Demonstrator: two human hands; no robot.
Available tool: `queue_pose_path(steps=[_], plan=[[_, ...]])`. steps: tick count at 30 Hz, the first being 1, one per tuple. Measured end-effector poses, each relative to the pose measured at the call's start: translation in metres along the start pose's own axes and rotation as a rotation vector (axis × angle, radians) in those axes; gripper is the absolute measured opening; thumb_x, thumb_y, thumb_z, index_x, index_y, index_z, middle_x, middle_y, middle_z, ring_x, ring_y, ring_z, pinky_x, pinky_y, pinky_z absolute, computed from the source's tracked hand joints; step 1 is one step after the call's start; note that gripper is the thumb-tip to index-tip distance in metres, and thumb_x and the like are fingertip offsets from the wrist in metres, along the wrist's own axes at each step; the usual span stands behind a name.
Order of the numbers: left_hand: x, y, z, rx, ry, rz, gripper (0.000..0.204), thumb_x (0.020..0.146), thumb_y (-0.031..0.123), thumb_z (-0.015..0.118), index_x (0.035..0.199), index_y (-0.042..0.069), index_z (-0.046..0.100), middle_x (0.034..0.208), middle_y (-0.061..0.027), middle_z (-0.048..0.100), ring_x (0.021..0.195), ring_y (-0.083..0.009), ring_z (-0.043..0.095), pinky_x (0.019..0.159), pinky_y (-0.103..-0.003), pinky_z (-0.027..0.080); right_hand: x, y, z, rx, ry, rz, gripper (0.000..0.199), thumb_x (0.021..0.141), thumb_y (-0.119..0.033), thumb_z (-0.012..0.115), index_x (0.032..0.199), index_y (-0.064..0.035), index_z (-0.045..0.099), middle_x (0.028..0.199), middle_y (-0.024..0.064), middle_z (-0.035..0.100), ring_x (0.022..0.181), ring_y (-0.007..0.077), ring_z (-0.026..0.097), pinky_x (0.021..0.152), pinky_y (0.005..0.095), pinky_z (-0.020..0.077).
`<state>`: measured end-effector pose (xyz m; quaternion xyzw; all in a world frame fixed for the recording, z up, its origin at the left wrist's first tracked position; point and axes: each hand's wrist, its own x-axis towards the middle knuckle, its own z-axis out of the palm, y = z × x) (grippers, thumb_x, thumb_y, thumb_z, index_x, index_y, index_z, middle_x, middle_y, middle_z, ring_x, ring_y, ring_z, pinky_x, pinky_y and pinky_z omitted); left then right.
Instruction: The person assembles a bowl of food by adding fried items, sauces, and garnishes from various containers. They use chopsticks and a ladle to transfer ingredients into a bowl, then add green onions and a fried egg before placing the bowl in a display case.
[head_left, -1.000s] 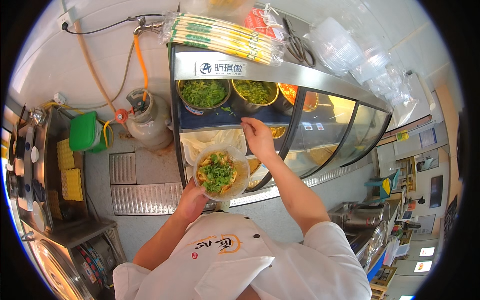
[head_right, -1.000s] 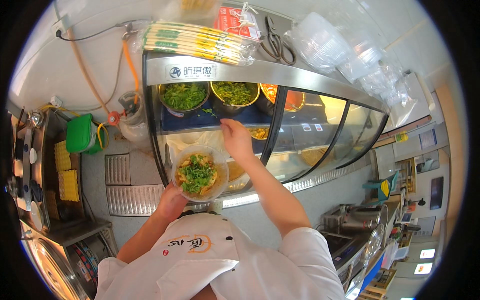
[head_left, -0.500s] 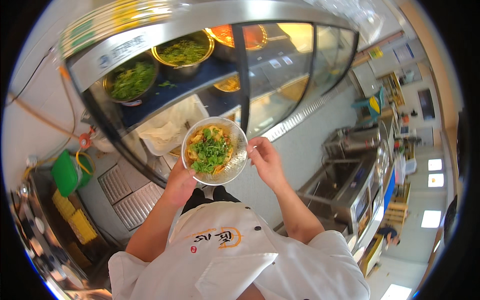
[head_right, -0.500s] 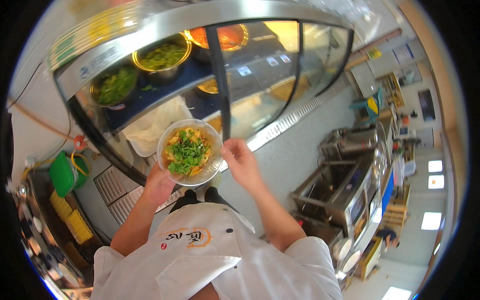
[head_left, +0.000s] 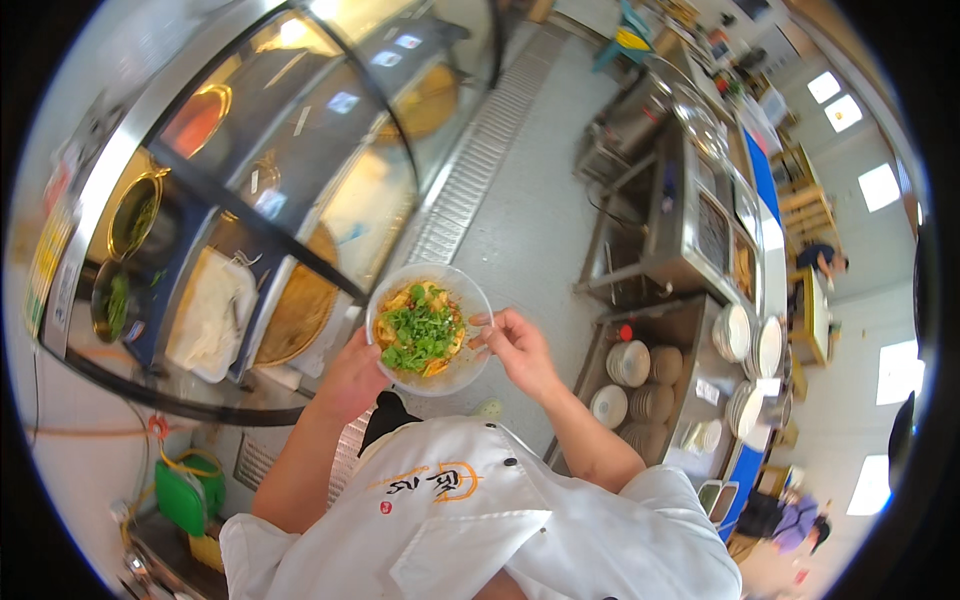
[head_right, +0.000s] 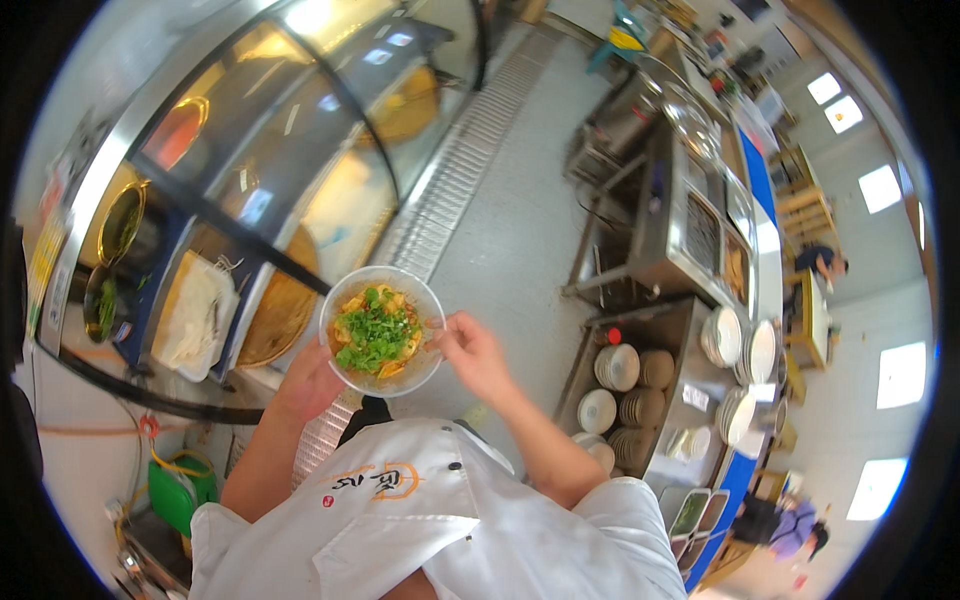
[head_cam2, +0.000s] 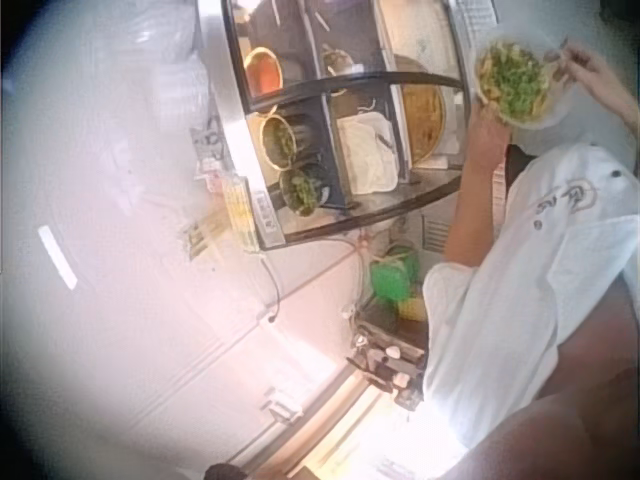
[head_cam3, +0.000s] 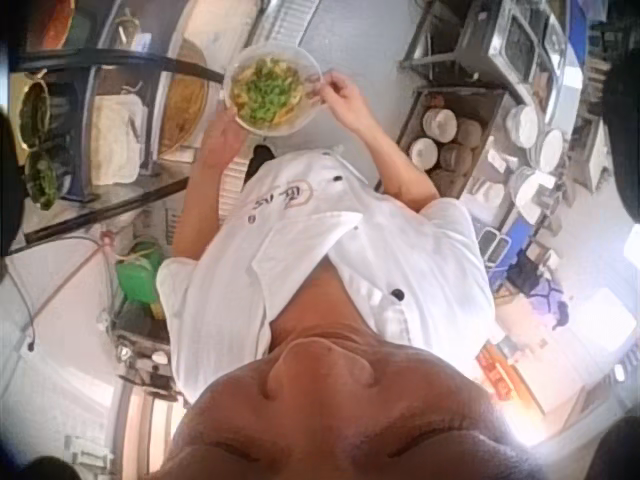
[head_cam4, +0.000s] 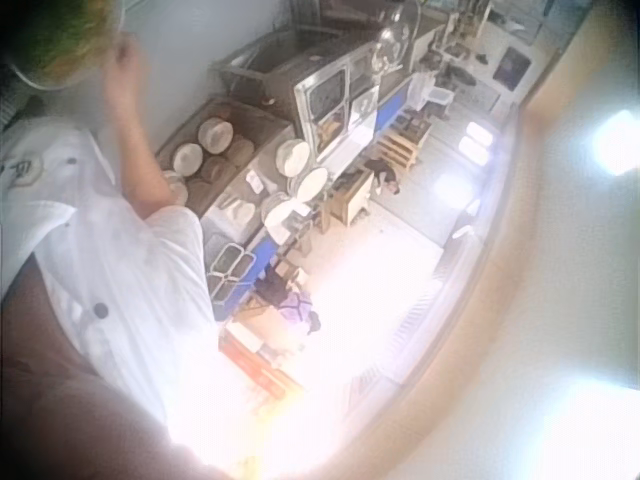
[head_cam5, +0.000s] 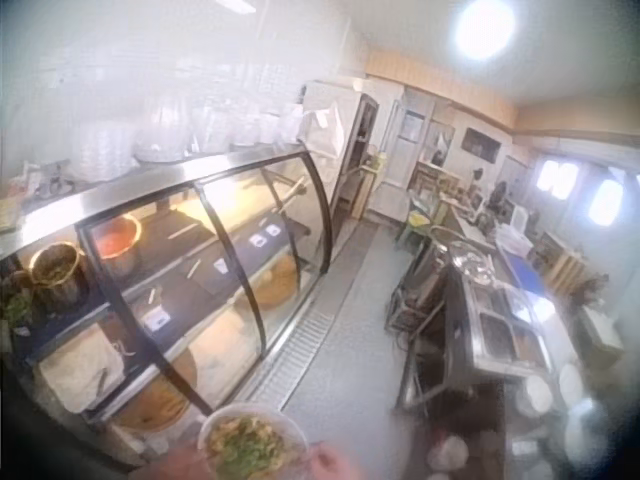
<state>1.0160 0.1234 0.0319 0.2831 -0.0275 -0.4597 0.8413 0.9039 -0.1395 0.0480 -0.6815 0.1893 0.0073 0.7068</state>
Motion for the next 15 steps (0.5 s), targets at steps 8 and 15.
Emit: queue_pose_path(steps=[8, 15], plan=[[0.074, -0.181, 0.093, 0.112, -0.129, -0.286, 0.067, 0.099, 0.041, 0.059, 0.153, 0.006, 0.043, 0.155, -0.0120, 0.049, 0.142, -0.0305, 0.045, 0.120, -0.051, 0.033, -0.129, 0.037, -0.175, -0.209, 0.416, -0.129, 0.022, 0.099, -0.022, 0.062, 0.095, -0.0013, 0.057, 0.084, 0.0125, 0.061, 0.078, 0.0232, 0.059, 0.073, 0.0377, 0.0494], [0.156, -0.257, 0.192, 0.266, -0.380, -0.615, 0.075, 0.092, 0.038, 0.064, 0.156, 0.008, 0.040, 0.156, -0.0110, 0.047, 0.144, -0.0300, 0.043, 0.121, -0.050, 0.032, -0.226, 0.051, -0.249, -0.038, 0.813, -0.120, 0.022, 0.099, -0.023, 0.064, 0.095, -0.0017, 0.059, 0.086, 0.0102, 0.060, 0.077, 0.0207, 0.058, 0.072, 0.0364, 0.0498]])
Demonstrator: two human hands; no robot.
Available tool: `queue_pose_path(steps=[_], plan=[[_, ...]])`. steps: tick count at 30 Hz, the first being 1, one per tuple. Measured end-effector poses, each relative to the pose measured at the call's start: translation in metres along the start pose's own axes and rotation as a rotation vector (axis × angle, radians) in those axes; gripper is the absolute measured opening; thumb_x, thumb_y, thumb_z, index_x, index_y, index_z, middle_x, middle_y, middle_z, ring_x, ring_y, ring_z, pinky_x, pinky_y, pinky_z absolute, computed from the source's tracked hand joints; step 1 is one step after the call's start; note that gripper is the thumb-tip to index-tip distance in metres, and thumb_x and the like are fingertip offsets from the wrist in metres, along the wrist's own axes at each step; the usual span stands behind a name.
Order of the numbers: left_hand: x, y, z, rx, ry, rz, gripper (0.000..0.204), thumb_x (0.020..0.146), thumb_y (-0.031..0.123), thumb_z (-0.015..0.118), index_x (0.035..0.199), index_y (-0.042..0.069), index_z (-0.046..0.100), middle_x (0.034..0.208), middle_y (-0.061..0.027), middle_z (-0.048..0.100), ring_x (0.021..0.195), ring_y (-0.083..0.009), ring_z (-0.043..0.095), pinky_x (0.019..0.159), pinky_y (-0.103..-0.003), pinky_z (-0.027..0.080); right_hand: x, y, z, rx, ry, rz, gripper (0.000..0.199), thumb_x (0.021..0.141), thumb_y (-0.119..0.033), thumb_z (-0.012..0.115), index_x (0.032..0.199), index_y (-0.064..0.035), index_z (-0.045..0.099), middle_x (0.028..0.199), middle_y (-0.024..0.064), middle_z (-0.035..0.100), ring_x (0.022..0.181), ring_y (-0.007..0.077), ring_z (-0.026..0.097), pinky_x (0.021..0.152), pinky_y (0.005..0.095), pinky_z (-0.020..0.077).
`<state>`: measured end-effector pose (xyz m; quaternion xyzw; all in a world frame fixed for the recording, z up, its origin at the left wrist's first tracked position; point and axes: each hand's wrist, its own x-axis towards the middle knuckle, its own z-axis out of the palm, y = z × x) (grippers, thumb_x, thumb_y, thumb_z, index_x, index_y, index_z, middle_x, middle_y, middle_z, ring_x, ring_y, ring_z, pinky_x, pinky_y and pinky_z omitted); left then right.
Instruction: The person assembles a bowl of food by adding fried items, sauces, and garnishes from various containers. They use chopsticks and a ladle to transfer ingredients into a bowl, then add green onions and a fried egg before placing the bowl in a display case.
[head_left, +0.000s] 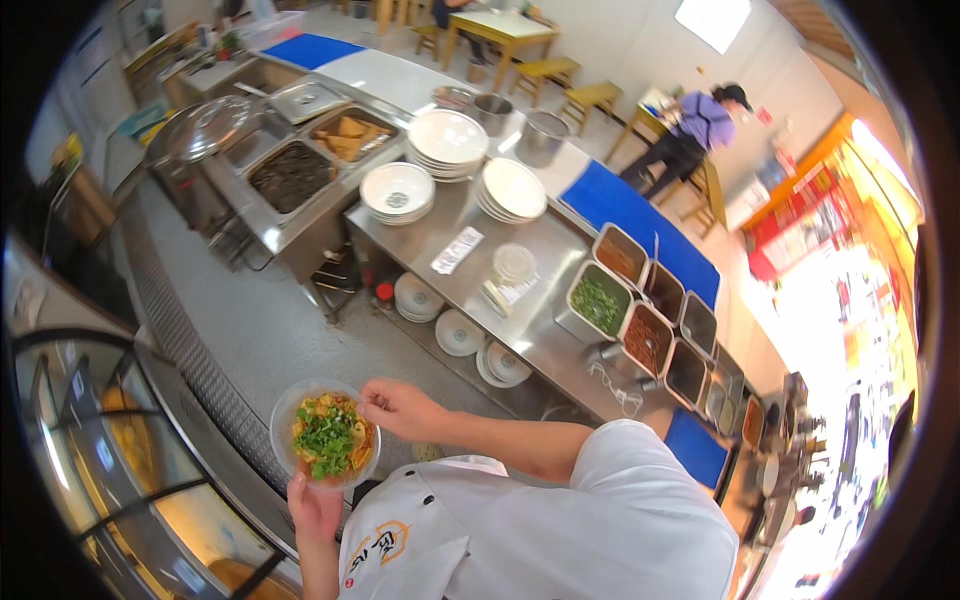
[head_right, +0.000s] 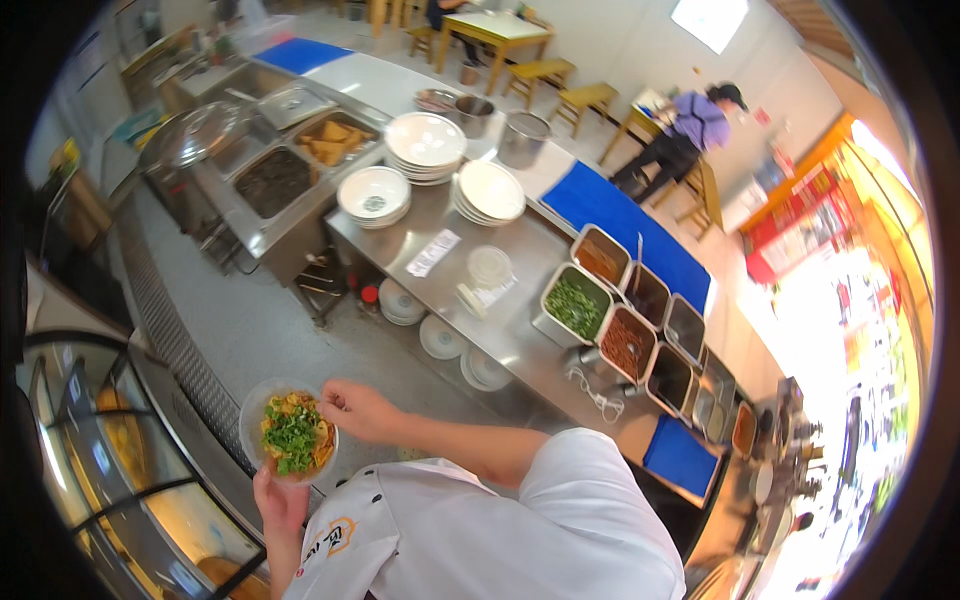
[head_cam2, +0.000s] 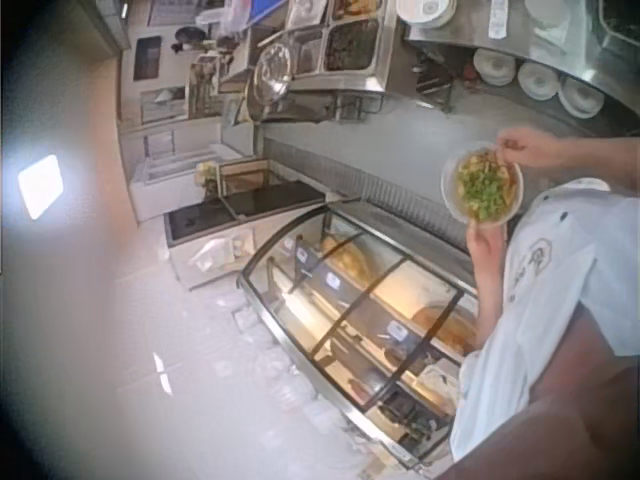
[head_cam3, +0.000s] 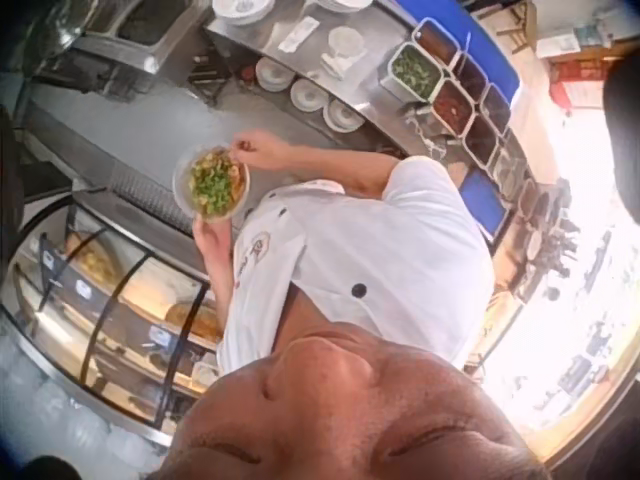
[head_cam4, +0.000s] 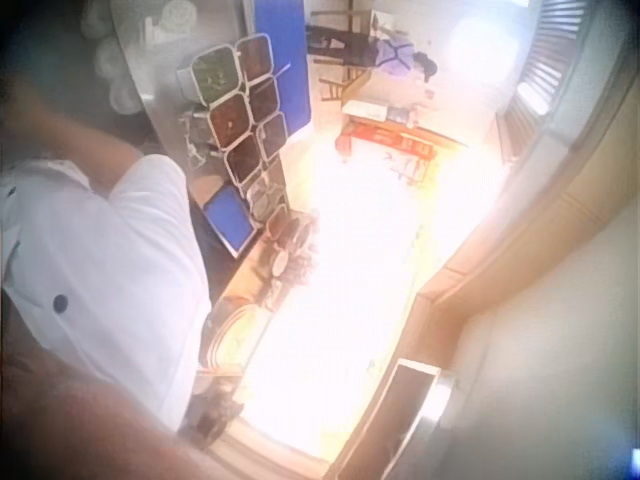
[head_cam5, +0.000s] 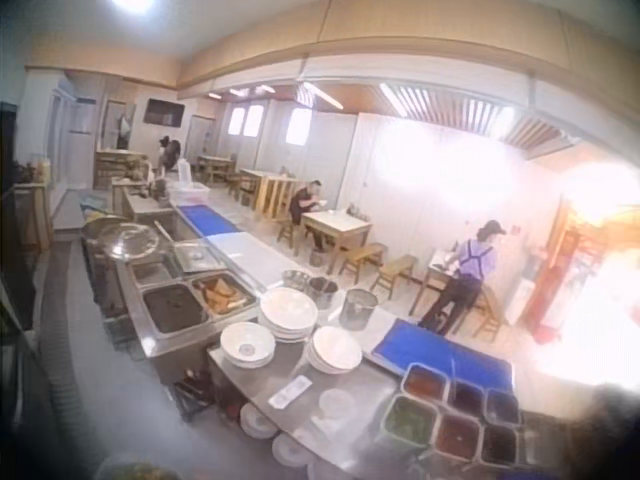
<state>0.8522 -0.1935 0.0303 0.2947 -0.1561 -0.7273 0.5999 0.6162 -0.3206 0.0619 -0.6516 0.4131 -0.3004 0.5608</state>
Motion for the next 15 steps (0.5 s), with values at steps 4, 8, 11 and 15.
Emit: queue_pose_path(steps=[4, 8, 11, 15], plan=[[0.046, 0.019, 0.020, 0.056, -0.072, -0.191, 0.079, 0.090, 0.038, 0.064, 0.157, 0.007, 0.037, 0.157, -0.0109, 0.045, 0.144, -0.0298, 0.043, 0.119, -0.048, 0.035, -0.015, 0.002, -0.019, 0.057, 0.233, 0.036, 0.026, 0.104, -0.028, 0.063, 0.106, -0.0017, 0.063, 0.091, 0.0067, 0.062, 0.079, 0.0150, 0.061, 0.073, 0.0326, 0.0523], [0.099, 0.017, 0.023, 0.053, -0.154, -0.318, 0.074, 0.090, 0.036, 0.064, 0.155, 0.010, 0.042, 0.155, -0.0099, 0.048, 0.142, -0.0294, 0.046, 0.118, -0.049, 0.036, -0.016, 0.011, -0.048, 0.140, 0.378, 0.170, 0.027, 0.106, -0.028, 0.058, 0.109, -0.0014, 0.063, 0.093, 0.0060, 0.065, 0.082, 0.0136, 0.062, 0.075, 0.0314, 0.0532], [0.148, 0.016, 0.017, 0.049, -0.175, -0.408, 0.070, 0.089, 0.036, 0.065, 0.152, 0.011, 0.047, 0.151, -0.0102, 0.053, 0.140, -0.0296, 0.047, 0.118, -0.050, 0.036, -0.027, 0.016, -0.064, 0.019, 0.552, 0.237, 0.025, 0.106, -0.027, 0.057, 0.113, -0.0041, 0.063, 0.094, 0.0037, 0.066, 0.084, 0.0131, 0.063, 0.075, 0.0308, 0.0540], [0.206, 0.042, 0.037, 0.041, -0.289, -0.460, 0.075, 0.089, 0.038, 0.067, 0.155, 0.012, 0.043, 0.154, -0.0093, 0.049, 0.140, -0.0288, 0.047, 0.117, -0.049, 0.036, -0.033, 0.040, -0.070, 0.242, 0.806, 0.430, 0.024, 0.104, -0.025, 0.061, 0.115, -0.0039, 0.063, 0.091, 0.0044, 0.067, 0.080, 0.0114, 0.062, 0.071, 0.0289, 0.0532]])
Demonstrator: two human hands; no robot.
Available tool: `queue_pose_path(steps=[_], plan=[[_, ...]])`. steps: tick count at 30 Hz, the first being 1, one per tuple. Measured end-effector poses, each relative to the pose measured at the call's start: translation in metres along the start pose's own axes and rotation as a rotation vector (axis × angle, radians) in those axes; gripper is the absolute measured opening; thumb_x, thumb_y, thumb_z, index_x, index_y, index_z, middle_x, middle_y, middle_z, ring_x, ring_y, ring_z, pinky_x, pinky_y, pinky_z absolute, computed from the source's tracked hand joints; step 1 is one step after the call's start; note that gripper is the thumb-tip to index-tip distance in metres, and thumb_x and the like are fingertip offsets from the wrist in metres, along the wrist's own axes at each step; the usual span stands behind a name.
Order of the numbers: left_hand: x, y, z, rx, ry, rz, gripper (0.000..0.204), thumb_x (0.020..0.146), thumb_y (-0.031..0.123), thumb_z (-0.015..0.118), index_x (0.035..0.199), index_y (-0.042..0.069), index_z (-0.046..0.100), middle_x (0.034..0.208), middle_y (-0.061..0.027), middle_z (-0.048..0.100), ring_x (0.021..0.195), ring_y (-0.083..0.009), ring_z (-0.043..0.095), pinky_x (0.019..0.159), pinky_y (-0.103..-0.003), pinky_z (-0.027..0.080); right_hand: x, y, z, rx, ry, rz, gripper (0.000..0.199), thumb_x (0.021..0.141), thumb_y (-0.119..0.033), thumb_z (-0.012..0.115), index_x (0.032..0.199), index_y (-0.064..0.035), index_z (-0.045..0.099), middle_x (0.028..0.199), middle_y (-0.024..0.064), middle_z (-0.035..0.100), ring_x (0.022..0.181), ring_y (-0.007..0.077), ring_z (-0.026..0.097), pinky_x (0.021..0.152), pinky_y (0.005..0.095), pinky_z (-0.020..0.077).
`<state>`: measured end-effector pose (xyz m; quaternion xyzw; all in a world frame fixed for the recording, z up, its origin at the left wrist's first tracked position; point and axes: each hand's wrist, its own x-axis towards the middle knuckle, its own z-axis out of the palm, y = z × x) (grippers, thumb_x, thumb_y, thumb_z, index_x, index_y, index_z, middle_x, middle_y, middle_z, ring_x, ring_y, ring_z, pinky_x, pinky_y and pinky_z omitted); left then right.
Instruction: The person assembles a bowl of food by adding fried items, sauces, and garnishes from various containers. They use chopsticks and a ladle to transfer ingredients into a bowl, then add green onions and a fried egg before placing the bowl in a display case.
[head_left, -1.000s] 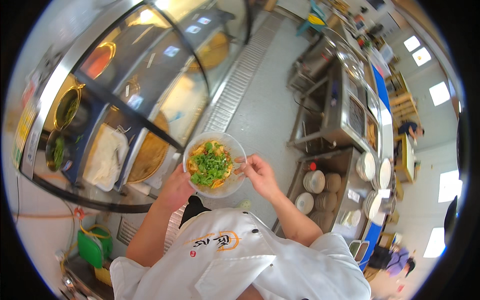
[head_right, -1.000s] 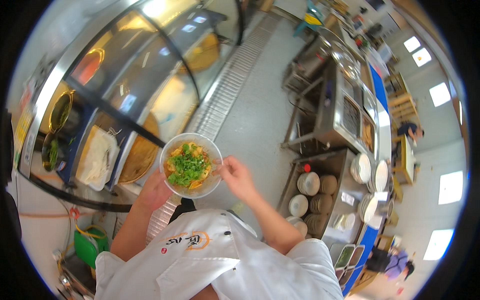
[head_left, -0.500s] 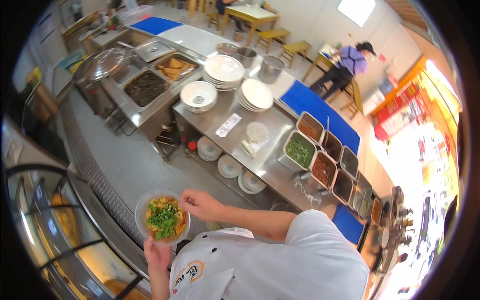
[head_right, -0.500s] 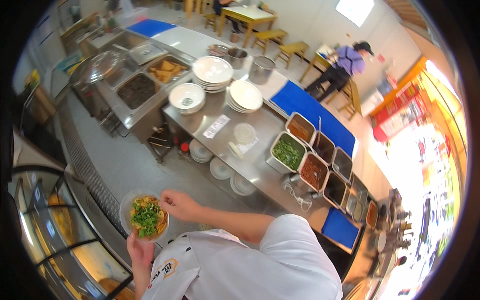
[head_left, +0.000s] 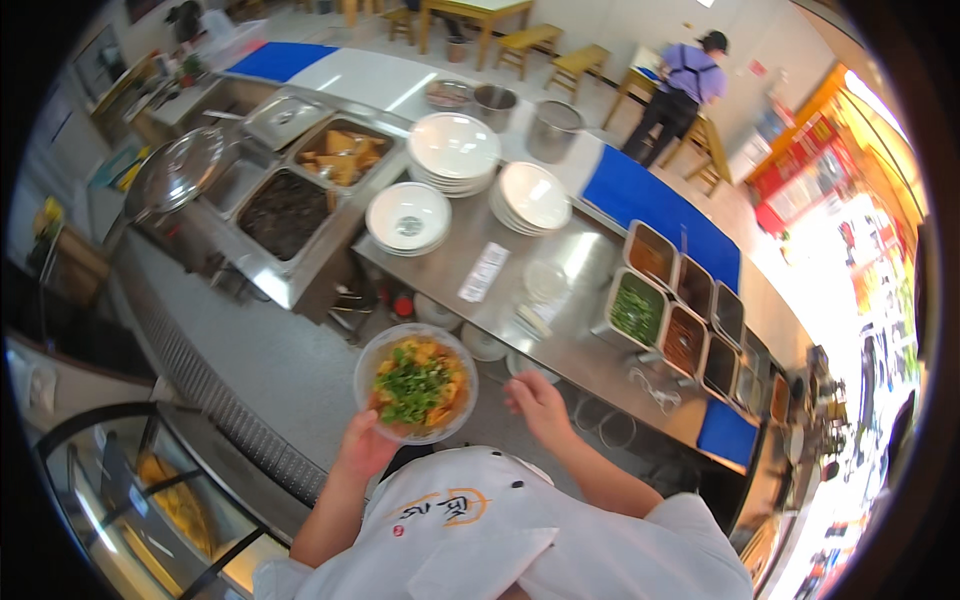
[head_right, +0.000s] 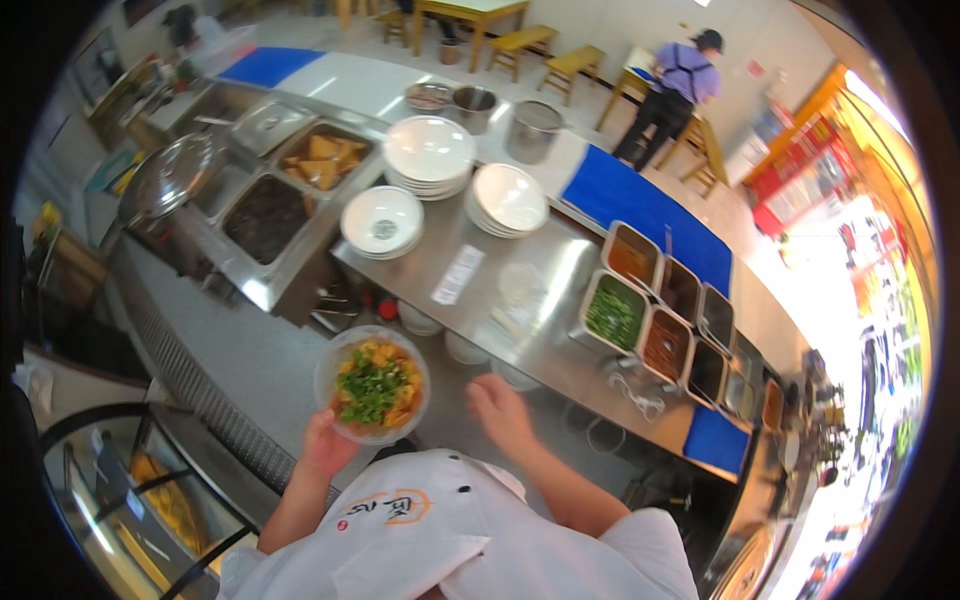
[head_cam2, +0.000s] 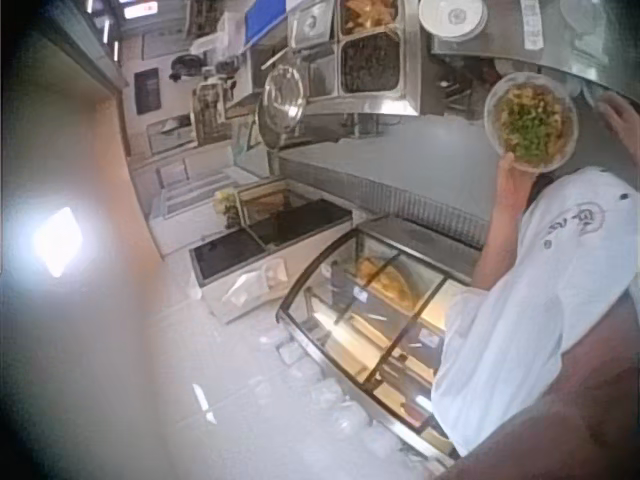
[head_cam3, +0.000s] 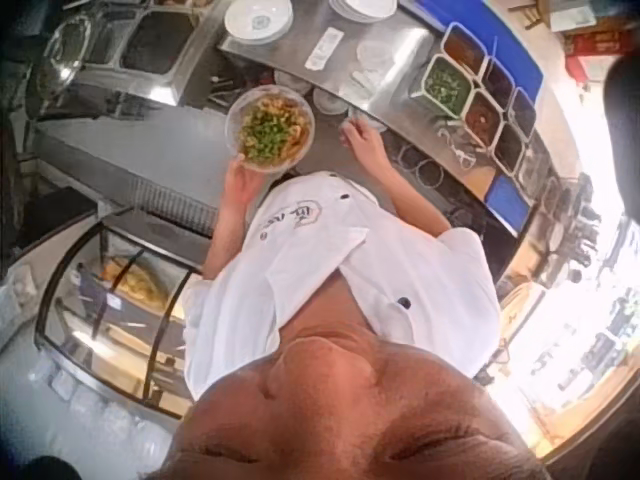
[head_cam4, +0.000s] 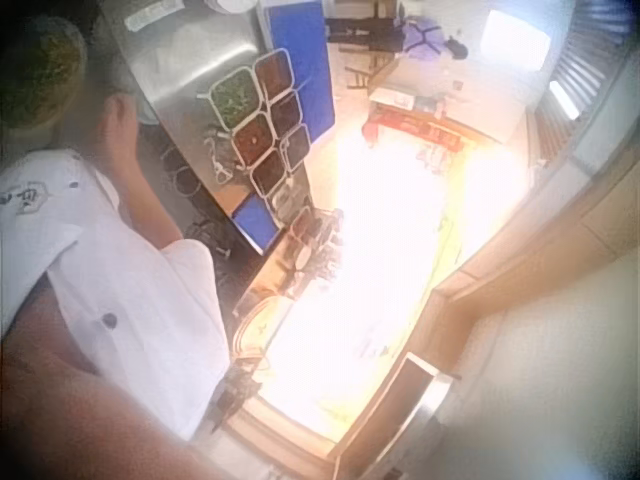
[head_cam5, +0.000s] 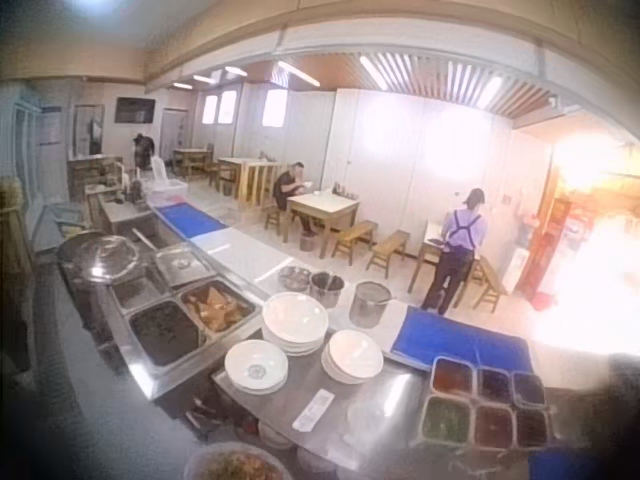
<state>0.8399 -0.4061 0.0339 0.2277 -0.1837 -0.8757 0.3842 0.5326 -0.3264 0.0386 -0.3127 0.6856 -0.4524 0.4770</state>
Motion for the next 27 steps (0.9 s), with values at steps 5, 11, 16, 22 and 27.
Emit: queue_pose_path(steps=[5, 11, 16, 22, 27], plan=[[0.002, 0.056, -0.005, -0.023, 0.016, 0.114, 0.082, 0.089, 0.040, 0.068, 0.158, 0.010, 0.035, 0.157, -0.0088, 0.044, 0.144, -0.0291, 0.042, 0.120, -0.049, 0.034, 0.044, -0.027, 0.035, -0.025, -0.100, -0.095, 0.027, 0.103, -0.023, 0.061, 0.123, -0.0034, 0.059, 0.092, 0.0048, 0.067, 0.077, 0.0123, 0.063, 0.069, 0.0287, 0.0534], [-0.016, 0.120, -0.068, -0.051, 0.193, 0.366, 0.066, 0.092, 0.039, 0.064, 0.151, 0.012, 0.049, 0.153, -0.0099, 0.050, 0.142, -0.0313, 0.045, 0.118, -0.054, 0.034, 0.168, -0.107, 0.167, -0.108, -0.213, -0.331, 0.053, 0.098, -0.021, 0.069, 0.143, -0.0020, 0.049, 0.094, 0.0070, 0.068, 0.075, 0.0129, 0.064, 0.067, 0.0291, 0.0536], [-0.012, 0.203, -0.136, 0.004, 0.222, 0.364, 0.085, 0.088, 0.040, 0.072, 0.159, 0.012, 0.034, 0.158, -0.0071, 0.043, 0.145, -0.0281, 0.042, 0.120, -0.050, 0.035, 0.311, -0.148, 0.315, -0.108, -0.098, -0.209, 0.080, 0.089, -0.028, 0.080, 0.152, 0.0005, 0.040, 0.096, 0.0085, 0.069, 0.076, 0.0168, 0.065, 0.069, 0.0316, 0.0543], [-0.013, 0.297, -0.163, 0.066, 0.292, 0.342, 0.095, 0.085, 0.043, 0.077, 0.159, 0.008, 0.030, 0.156, -0.0076, 0.043, 0.144, -0.0274, 0.043, 0.118, -0.048, 0.037, 0.433, -0.113, 0.379, -0.294, 0.134, -0.233, 0.045, 0.089, -0.035, 0.076, 0.116, -0.0014, 0.065, 0.089, 0.0153, 0.071, 0.082, 0.0350, 0.068, 0.078, 0.0469, 0.0526], [0.005, 0.345, -0.185, 0.086, 0.365, 0.295, 0.096, 0.083, 0.043, 0.077, 0.159, 0.007, 0.030, 0.154, -0.0085, 0.045, 0.142, -0.0266, 0.044, 0.117, -0.047, 0.038, 0.397, -0.181, 0.387, -0.759, -0.056, -0.510, 0.034, 0.100, -0.037, 0.060, 0.096, -0.0061, 0.071, 0.091, 0.0199, 0.070, 0.091, 0.0425, 0.066, 0.079, 0.0499, 0.0521]])
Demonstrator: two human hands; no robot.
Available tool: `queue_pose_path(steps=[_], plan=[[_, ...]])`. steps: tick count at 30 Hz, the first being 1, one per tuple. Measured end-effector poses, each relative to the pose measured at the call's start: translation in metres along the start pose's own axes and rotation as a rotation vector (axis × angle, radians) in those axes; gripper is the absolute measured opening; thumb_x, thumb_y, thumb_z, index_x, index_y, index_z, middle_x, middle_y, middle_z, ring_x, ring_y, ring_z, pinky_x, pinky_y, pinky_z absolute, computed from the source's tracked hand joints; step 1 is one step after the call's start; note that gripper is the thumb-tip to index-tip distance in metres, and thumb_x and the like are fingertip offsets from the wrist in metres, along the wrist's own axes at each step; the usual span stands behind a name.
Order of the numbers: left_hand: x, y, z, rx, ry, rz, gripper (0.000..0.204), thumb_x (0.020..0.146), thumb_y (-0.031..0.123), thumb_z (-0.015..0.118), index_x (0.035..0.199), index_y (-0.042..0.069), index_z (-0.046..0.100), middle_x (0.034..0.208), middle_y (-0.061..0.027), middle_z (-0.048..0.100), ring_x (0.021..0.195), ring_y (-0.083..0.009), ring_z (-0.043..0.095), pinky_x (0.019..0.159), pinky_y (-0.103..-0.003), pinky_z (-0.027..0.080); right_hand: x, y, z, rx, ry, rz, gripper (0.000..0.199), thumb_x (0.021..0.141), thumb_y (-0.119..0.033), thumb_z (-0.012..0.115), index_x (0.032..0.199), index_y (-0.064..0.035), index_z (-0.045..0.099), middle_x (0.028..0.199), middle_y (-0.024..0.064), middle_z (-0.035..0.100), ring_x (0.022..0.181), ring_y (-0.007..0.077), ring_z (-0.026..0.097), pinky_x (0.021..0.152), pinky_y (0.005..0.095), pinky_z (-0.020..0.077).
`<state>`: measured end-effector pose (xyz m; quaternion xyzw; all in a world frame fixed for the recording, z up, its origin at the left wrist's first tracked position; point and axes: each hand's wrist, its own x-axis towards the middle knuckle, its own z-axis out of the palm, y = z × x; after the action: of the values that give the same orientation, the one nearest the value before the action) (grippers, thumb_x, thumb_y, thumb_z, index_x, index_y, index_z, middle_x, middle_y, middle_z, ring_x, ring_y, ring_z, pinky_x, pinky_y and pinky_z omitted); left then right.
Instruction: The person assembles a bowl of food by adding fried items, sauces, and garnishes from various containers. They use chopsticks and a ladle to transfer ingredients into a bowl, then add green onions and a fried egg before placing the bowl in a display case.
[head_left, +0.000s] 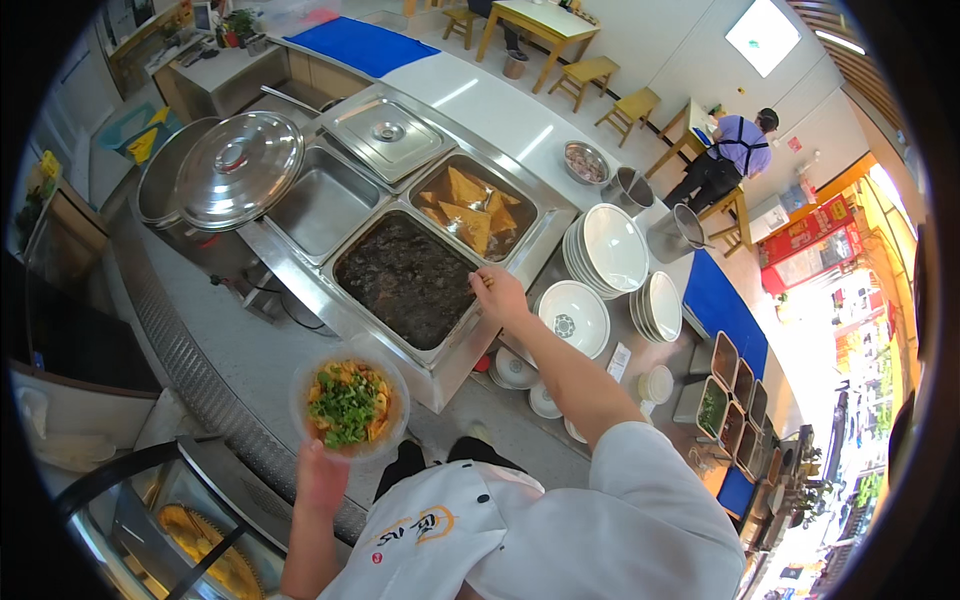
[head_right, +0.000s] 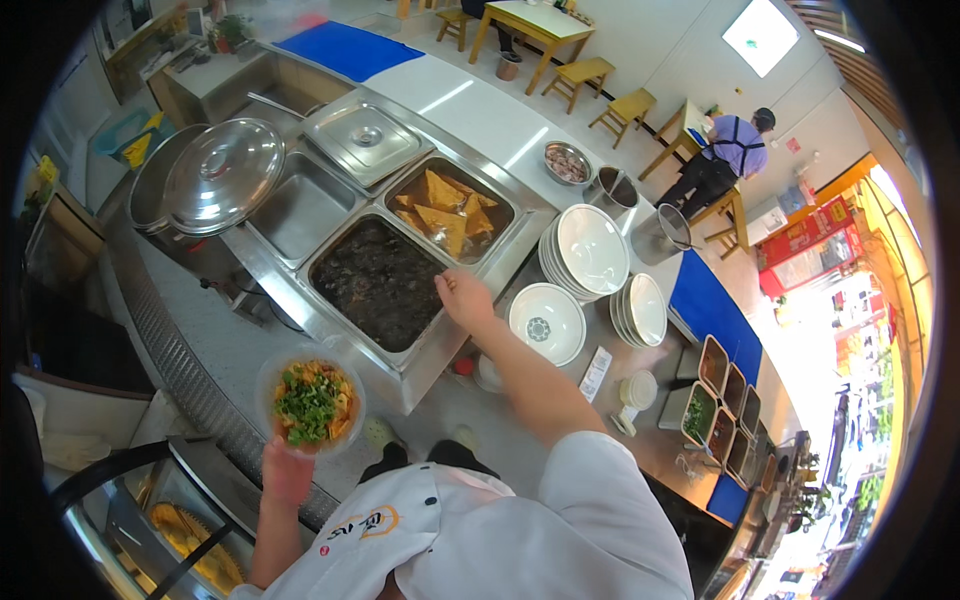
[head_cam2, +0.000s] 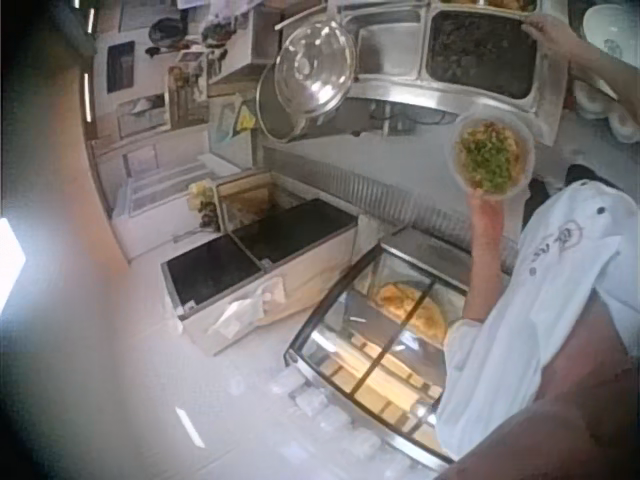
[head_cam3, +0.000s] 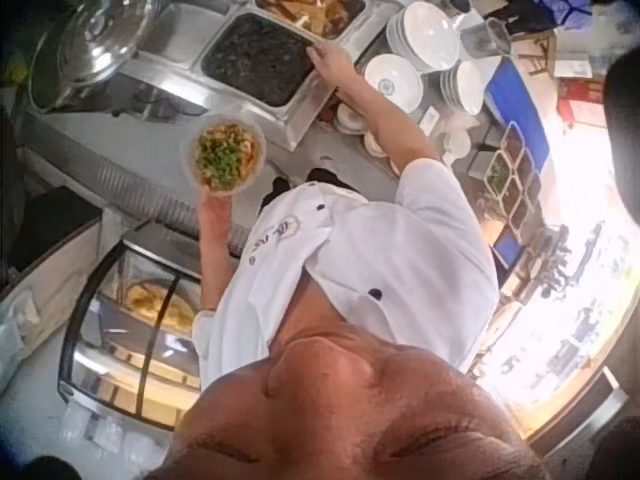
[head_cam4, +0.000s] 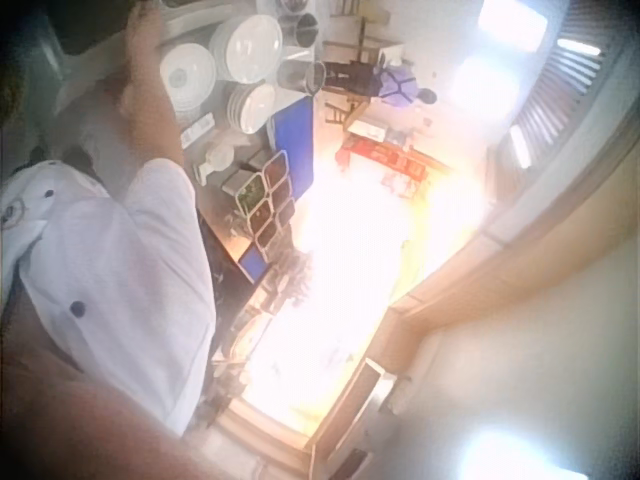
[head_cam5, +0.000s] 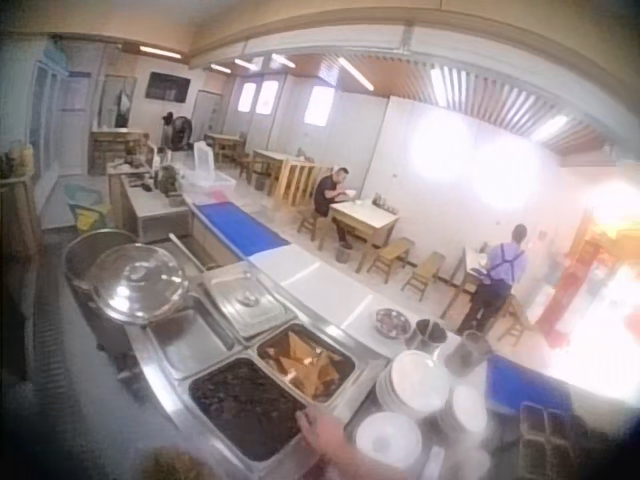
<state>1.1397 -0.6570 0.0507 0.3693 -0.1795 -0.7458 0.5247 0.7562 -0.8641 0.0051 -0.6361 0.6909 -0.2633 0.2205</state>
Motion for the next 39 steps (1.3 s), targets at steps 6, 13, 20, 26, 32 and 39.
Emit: queue_pose_path(steps=[6, 13, 20, 26, 32, 39], plan=[[0.062, 0.011, 0.019, -0.057, -0.138, -0.063, 0.096, 0.082, 0.041, 0.078, 0.159, 0.007, 0.031, 0.153, -0.0085, 0.046, 0.142, -0.0259, 0.045, 0.116, -0.045, 0.040, 0.014, -0.028, -0.094, 0.177, -0.229, 0.107, 0.036, 0.100, -0.038, 0.066, 0.104, -0.0033, 0.073, 0.094, 0.0079, 0.075, 0.080, 0.0221, 0.070, 0.075, 0.0359, 0.0550], [0.095, -0.002, 0.050, -0.088, -0.132, -0.020, 0.097, 0.082, 0.041, 0.079, 0.159, 0.007, 0.030, 0.156, -0.0091, 0.043, 0.143, -0.0262, 0.044, 0.117, -0.046, 0.040, 0.092, -0.003, -0.161, 0.508, -0.113, 0.125, 0.038, 0.103, -0.037, 0.063, 0.104, -0.0005, 0.073, 0.089, 0.0029, 0.072, 0.076, 0.0096, 0.065, 0.069, 0.0275, 0.0558], [0.099, -0.015, 0.087, -0.084, -0.019, 0.005, 0.092, 0.085, 0.037, 0.073, 0.160, 0.007, 0.028, 0.158, -0.0099, 0.040, 0.145, -0.0290, 0.041, 0.119, -0.048, 0.036, 0.179, 0.036, -0.075, 0.393, -0.110, -0.097, 0.032, 0.101, -0.029, 0.066, 0.111, 0.0000, 0.072, 0.097, 0.0118, 0.073, 0.085, 0.0210, 0.070, 0.076, 0.0339, 0.0566], [0.102, -0.031, 0.118, -0.103, 0.055, 0.042, 0.091, 0.086, 0.037, 0.069, 0.161, 0.007, 0.025, 0.160, -0.0119, 0.037, 0.147, -0.0307, 0.037, 0.122, -0.050, 0.031, 0.186, 0.021, -0.051, 0.212, -0.227, -0.562, 0.016, 0.095, -0.021, 0.068, 0.101, -0.0068, 0.073, 0.093, 0.0133, 0.065, 0.091, 0.0357, 0.066, 0.080, 0.0421, 0.0554], [0.116, -0.041, 0.142, -0.064, 0.062, 0.040, 0.092, 0.088, 0.038, 0.067, 0.161, 0.004, 0.023, 0.160, -0.0136, 0.036, 0.148, -0.0311, 0.037, 0.122, -0.049, 0.031, 0.189, 0.049, -0.032, 0.118, -0.285, -0.678, 0.013, 0.094, -0.018, 0.067, 0.101, -0.0067, 0.071, 0.091, 0.0124, 0.064, 0.090, 0.0345, 0.066, 0.078, 0.0427, 0.0552], [0.128, -0.042, 0.157, -0.006, 0.043, 0.019, 0.096, 0.087, 0.046, 0.066, 0.162, 0.005, 0.020, 0.160, -0.0129, 0.034, 0.147, -0.0299, 0.036, 0.121, -0.045, 0.031, 0.196, 0.093, -0.089, 0.268, -0.139, -0.381, 0.018, 0.096, -0.017, 0.070, 0.105, -0.0024, 0.074, 0.100, 0.0125, 0.070, 0.088, 0.0319, 0.068, 0.078, 0.0362, 0.0555]])
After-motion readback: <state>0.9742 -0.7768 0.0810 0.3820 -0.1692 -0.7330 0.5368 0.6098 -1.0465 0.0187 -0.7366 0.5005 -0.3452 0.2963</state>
